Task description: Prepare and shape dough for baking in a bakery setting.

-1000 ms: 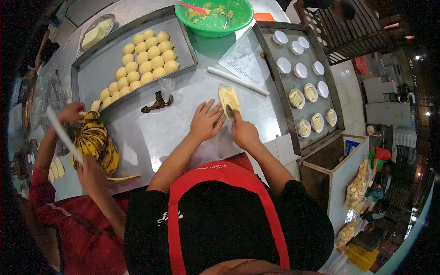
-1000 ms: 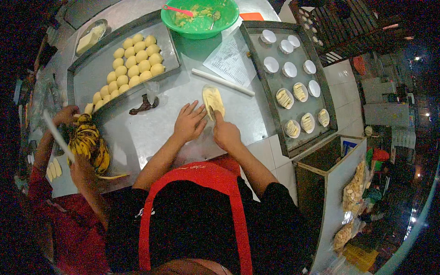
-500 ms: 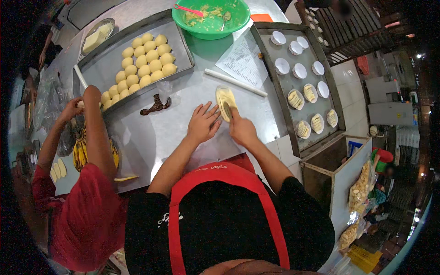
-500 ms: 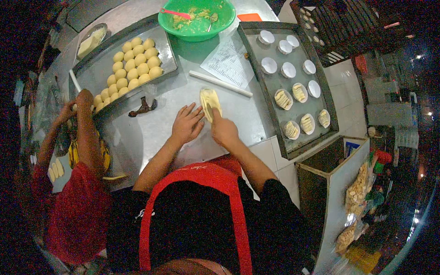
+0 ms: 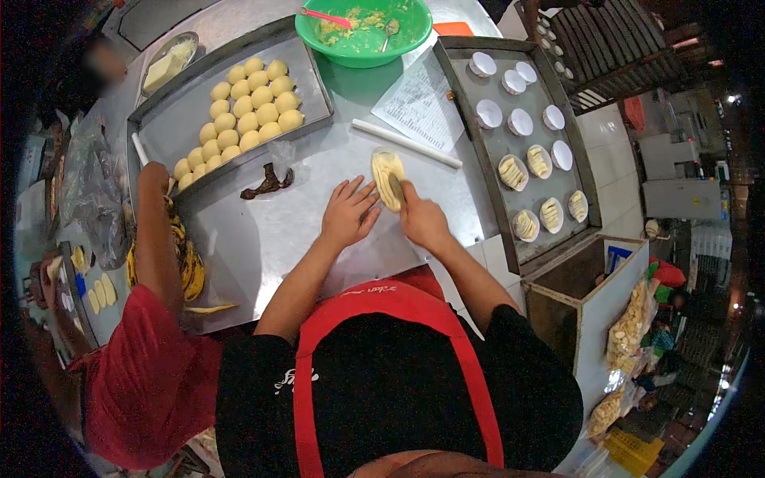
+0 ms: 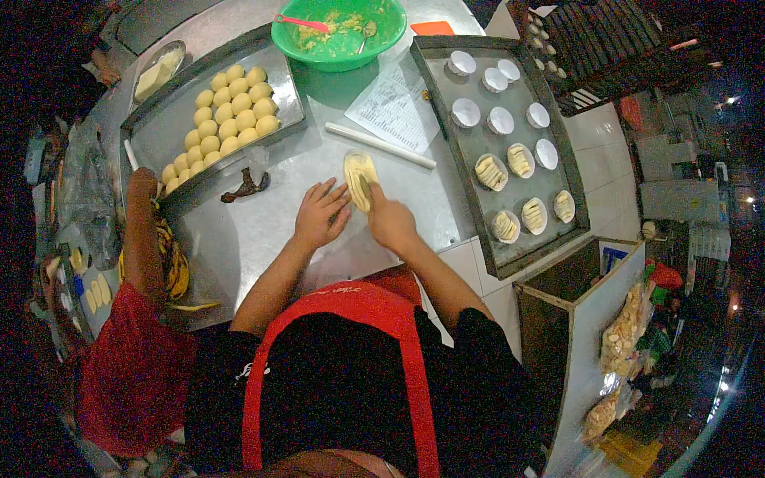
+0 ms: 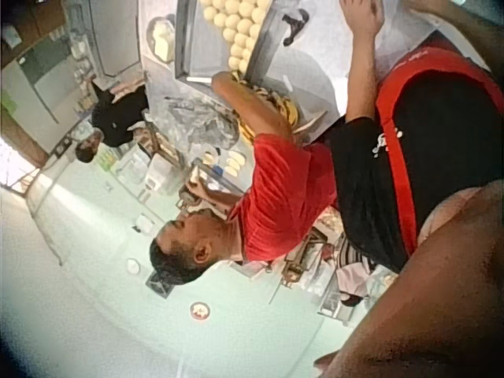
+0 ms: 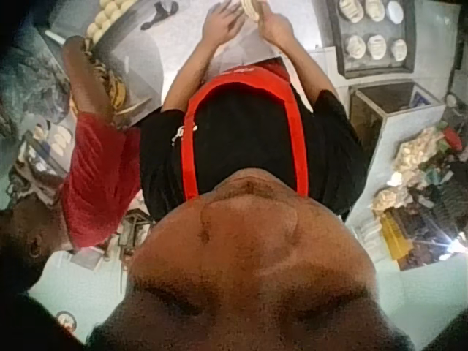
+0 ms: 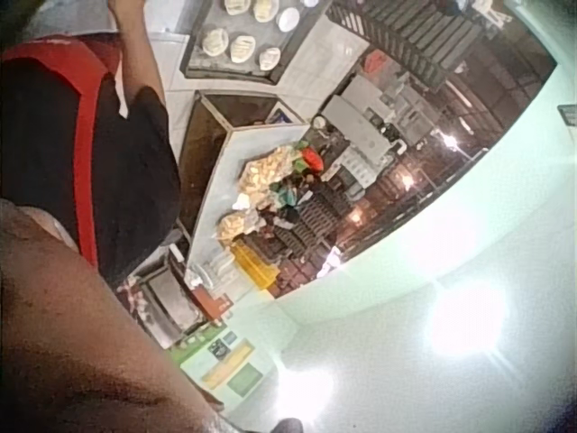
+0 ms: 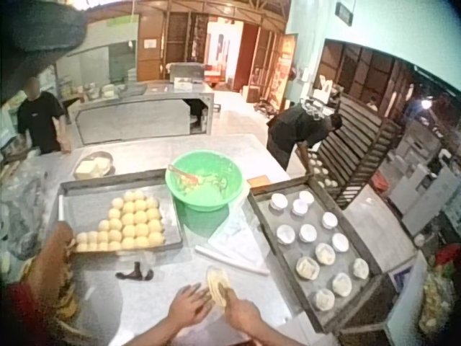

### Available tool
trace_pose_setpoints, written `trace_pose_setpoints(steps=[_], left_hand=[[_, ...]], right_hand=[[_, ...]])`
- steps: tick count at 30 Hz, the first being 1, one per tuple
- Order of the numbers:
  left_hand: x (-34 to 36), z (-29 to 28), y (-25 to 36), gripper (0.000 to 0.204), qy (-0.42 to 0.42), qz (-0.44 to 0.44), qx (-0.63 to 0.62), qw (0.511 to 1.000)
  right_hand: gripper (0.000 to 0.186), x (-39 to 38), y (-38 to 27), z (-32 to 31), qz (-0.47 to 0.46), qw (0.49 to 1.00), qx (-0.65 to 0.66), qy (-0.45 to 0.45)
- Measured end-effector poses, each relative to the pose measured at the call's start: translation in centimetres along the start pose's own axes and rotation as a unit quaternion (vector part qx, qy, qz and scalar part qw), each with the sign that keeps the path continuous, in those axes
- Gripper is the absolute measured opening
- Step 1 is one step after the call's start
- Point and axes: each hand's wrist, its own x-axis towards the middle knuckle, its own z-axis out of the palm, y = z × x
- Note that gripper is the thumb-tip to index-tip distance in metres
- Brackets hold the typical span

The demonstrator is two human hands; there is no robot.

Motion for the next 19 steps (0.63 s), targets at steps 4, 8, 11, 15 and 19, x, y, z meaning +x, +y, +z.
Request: trace_pose_setpoints(steps=[4,8,11,15,19], left_hand=[[-0.1,0.1,-0.1,0.031,-0.001,-0.006,-0.007,1.000],[0.2,0.0,-0.1,0.030,-0.003,-0.004,0.002,1.000],[0.4,0.1,0.0,0.030,-0.005,0.002,0.002,1.000],[0.1,0.1,-0.1,0.030,0.005,-0.004,-0.011,1.000],[0.1,0.4,-0.2,0.028,0.004,-0.011,0.001,1.000]], right_hand=[[0.044,-2.0,1.6,-1.0,-0.024,0.999,0.023,-0.022],[0.047,2.5,0.3,-2.3,-0.047,0.997,0.046,0.045],[0.048,5.9,-0.2,-1.3,-0.021,0.999,0.019,0.042],[0.047,1.1,0.9,-1.0,-0.020,1.000,0.014,-0.007],[0.053,-1.3,3.0,-1.2,-0.013,0.996,0.046,-0.077]])
